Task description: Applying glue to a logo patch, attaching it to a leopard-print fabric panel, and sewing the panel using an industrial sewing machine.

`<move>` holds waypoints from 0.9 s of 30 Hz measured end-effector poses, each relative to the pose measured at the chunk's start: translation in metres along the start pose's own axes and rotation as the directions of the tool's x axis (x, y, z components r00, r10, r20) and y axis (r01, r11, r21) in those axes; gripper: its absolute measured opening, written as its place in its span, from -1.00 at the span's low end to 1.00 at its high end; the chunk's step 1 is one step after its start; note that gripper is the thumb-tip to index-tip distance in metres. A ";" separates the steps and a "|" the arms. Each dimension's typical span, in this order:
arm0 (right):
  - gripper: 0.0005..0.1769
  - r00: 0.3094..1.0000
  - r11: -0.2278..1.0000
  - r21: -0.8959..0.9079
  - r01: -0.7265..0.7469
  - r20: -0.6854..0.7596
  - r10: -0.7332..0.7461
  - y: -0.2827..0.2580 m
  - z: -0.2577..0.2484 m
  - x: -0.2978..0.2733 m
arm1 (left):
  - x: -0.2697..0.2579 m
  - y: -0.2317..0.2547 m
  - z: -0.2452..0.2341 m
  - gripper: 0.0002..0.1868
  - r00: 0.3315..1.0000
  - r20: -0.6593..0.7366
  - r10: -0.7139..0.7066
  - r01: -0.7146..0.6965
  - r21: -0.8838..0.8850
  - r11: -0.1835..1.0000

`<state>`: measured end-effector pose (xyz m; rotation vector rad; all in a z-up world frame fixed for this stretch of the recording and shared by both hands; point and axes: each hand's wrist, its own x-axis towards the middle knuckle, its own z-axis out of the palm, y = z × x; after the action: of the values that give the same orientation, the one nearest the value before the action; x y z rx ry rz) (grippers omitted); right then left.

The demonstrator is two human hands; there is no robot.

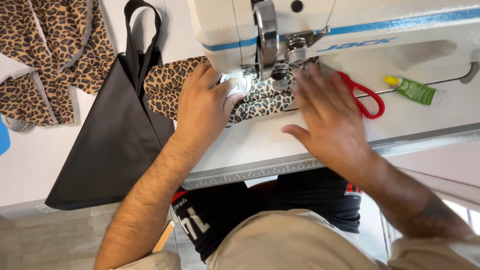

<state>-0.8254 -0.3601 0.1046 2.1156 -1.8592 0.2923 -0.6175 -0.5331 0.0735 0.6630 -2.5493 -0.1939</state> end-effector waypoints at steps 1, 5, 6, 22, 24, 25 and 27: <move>-0.15 1.000 1.000 -0.003 0.003 0.000 -0.003 0.002 0.001 -0.012 | 0.000 -0.002 0.001 -0.66 1.000 -0.004 -0.001 0.001 -0.001 1.000; 0.02 0.986 0.986 -0.074 -0.150 0.058 0.155 0.012 0.006 -0.038 | -0.004 -0.008 0.004 -0.66 0.996 -0.086 0.026 -0.028 -0.021 0.999; 0.12 0.982 0.985 -0.041 -0.166 0.080 0.169 0.017 0.006 -0.038 | 0.000 -0.010 0.006 -0.65 0.995 -0.096 0.041 -0.044 -0.030 0.999; -0.36 0.948 0.951 0.249 0.184 -0.302 -0.104 0.003 0.022 0.010 | 0.000 -0.013 0.007 -0.65 0.996 -0.087 0.010 -0.013 -0.036 0.999; -0.43 0.929 0.918 0.336 0.211 -0.361 -0.081 0.001 0.017 0.009 | -0.002 -0.012 0.007 -0.65 0.995 -0.095 0.024 -0.029 -0.049 0.998; -0.43 0.931 0.915 0.344 0.212 -0.355 -0.083 0.003 0.011 0.006 | -0.004 -0.012 0.006 -0.65 0.996 -0.090 0.015 -0.019 -0.051 0.999; -0.49 0.886 0.810 0.440 0.387 -0.421 -0.194 0.010 -0.001 0.001 | -0.001 -0.013 0.005 -0.66 0.996 -0.084 0.031 -0.036 -0.053 0.998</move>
<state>-0.8347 -0.3614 0.1068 2.4294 -1.3030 1.1283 -0.6145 -0.5437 0.0654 0.5950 -2.4642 -0.2188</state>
